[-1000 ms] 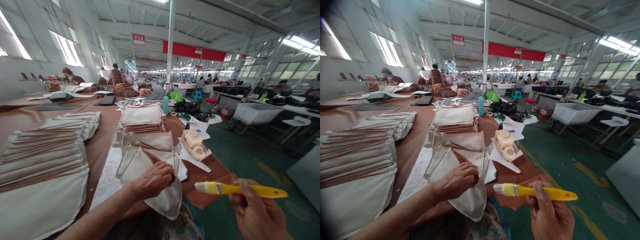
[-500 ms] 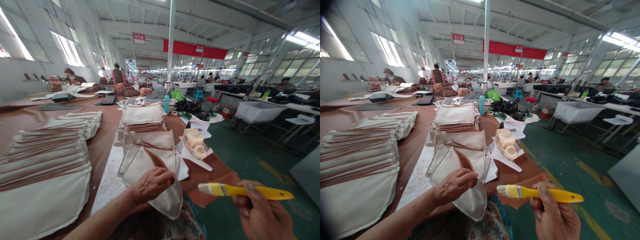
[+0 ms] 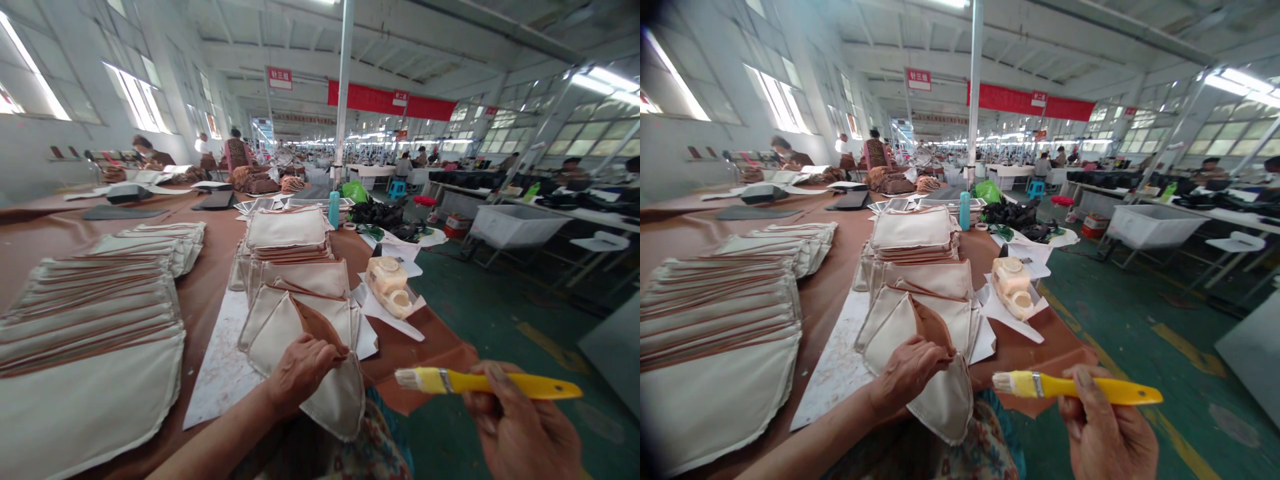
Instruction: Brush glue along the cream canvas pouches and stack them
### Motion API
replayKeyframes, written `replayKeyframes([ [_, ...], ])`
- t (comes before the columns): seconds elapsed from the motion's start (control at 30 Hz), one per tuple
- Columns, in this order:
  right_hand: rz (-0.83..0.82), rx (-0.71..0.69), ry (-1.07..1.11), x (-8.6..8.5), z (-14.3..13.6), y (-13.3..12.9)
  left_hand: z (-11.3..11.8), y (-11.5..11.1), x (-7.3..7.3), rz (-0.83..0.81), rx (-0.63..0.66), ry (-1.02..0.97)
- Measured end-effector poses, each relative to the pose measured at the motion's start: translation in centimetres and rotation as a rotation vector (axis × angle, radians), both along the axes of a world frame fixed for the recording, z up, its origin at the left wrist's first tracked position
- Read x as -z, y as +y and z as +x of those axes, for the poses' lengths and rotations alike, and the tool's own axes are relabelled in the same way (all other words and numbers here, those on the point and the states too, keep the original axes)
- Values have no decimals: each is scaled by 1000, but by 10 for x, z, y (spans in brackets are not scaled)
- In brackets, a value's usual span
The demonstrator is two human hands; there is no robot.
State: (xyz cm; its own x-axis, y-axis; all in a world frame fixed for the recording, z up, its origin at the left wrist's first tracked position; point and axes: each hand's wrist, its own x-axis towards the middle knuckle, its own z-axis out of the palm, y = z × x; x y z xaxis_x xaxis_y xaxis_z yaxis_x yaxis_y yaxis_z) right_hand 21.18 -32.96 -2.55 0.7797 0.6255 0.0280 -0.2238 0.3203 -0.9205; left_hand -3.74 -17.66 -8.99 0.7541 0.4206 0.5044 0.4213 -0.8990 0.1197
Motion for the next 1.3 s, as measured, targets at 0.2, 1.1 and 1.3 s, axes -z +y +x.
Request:
replayKeyframes([
  [0.2, 55, -77, -60, 8, -5, 9, 13, 15, -20, -517, 79, -29],
  [1.1, -39, -81, -902, 39, -7, 77, 32, 16, -16, -1120, -69, -201],
  [1.3, -41, -136, -965, 47, -11, 78, 29, 7, -17, -1123, -117, -282],
])
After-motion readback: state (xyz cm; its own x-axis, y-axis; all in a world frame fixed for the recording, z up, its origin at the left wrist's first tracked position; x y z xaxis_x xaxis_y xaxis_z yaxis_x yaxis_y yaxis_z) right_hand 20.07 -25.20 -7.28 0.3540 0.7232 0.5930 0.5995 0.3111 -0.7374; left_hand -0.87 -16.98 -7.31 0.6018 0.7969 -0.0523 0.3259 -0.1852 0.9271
